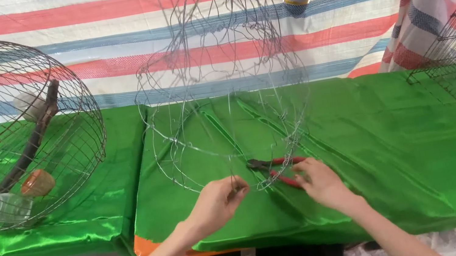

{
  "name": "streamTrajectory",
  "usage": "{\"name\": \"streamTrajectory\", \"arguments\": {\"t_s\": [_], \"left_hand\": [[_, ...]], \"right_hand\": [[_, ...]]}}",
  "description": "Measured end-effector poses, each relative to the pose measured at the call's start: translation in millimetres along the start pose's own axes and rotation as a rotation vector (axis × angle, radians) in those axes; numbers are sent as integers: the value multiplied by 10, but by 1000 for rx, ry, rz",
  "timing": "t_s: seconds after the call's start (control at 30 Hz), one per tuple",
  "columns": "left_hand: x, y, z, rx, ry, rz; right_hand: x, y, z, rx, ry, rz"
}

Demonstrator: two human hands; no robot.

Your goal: The person is weaving and assembling a wire birdcage by hand, twisting wires together and using pliers to secure them.

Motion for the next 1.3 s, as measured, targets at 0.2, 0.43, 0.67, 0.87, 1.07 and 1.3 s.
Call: {"name": "streamTrajectory", "arguments": {"t_s": [0.2, 0.43, 0.67, 0.87, 1.07, 1.3], "left_hand": [[-152, -25, -96, 48, -87, -75], [-315, -101, -46, -8, -77, -106], [-385, -341, -49, -121, -27, -128], [-538, -468, 74, -156, -89, -131], [-399, -296, -87, -218, -77, -44], [-431, 159, -467, -305, -39, 195]], "right_hand": [[203, 203, 65, 36, -66, -500], [251, 71, 364, 104, 129, -345], [202, 233, 322, 77, 274, -288], [-277, 512, 118, 19, 308, -278], [-337, 495, 146, 31, 403, -242], [-450, 417, 109, 76, 444, -153]]}}
Point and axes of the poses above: each hand's wrist, its own z-axis towards the middle knuckle, its own x-axis out of the palm, y = z × x, the point moved 8 cm from there along z, towards the middle knuckle, and after that the axes turned 15 degrees about -z, right-handed, at the moved point
